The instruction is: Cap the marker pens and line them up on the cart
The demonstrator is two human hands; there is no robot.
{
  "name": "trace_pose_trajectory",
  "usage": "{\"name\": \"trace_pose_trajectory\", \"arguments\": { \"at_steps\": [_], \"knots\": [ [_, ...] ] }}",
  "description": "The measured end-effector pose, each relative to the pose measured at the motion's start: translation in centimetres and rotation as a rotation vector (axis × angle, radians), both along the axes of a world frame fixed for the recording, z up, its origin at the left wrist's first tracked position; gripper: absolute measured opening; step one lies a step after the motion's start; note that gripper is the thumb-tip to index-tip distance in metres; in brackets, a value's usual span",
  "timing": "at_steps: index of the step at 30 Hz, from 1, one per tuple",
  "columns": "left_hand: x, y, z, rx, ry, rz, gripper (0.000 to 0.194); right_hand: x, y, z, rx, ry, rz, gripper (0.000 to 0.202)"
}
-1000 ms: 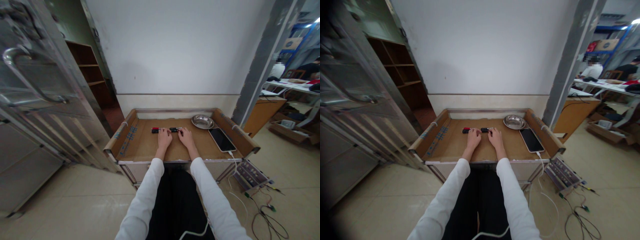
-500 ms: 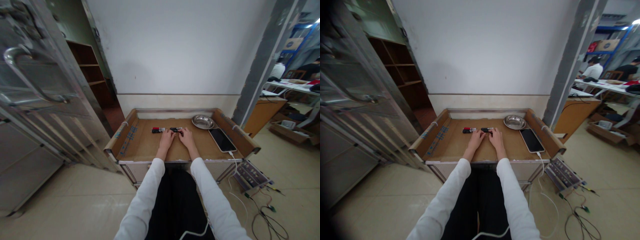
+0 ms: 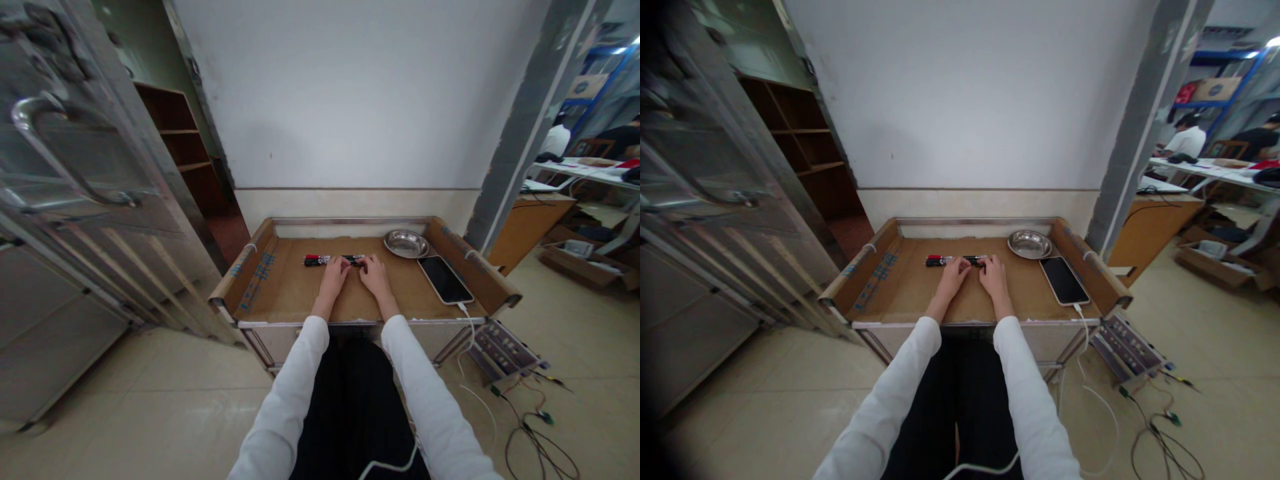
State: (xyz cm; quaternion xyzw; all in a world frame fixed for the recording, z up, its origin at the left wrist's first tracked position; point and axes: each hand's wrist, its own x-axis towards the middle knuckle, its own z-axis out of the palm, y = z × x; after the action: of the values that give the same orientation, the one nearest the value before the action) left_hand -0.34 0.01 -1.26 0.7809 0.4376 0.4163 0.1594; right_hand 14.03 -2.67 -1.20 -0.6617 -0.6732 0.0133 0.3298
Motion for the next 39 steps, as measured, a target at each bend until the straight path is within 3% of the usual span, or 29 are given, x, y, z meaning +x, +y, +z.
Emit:
{"name": "trace_pose_trajectory", "arguments": {
  "at_steps": [5, 13, 20, 30, 39],
  "knots": [
    [0.0, 0.1, 0.1, 0.014, 0.009, 0.027, 0.015, 0.0, -0.1, 0.1, -0.005, 0.002, -0.030, 0.027],
    [0.1, 0.6, -0.1, -0.104, -0.080, -0.088, 0.013, 0.0, -0.2, 0.3, 0.005, 0.005, -0.056, 0.025],
    [0.0, 0.8, -0.8, -0.039, 0.011, 0.109, 0.008, 0.0, -0.3, 0.5, -0.030, -0.024, -0.079, 0.025],
    [0.6, 0.7, -0.6, 0.004, 0.200, 0.244, 0.004, -0.3, -0.8, 1.0, -0.048, -0.076, -0.122, 0.024],
    [0.9, -0.2, 1.0, 0.040, 0.401, 0.210, 0.017, -0.7, -0.7, 1.2, -0.089, -0.156, -0.119, 0.021]
  ]
}}
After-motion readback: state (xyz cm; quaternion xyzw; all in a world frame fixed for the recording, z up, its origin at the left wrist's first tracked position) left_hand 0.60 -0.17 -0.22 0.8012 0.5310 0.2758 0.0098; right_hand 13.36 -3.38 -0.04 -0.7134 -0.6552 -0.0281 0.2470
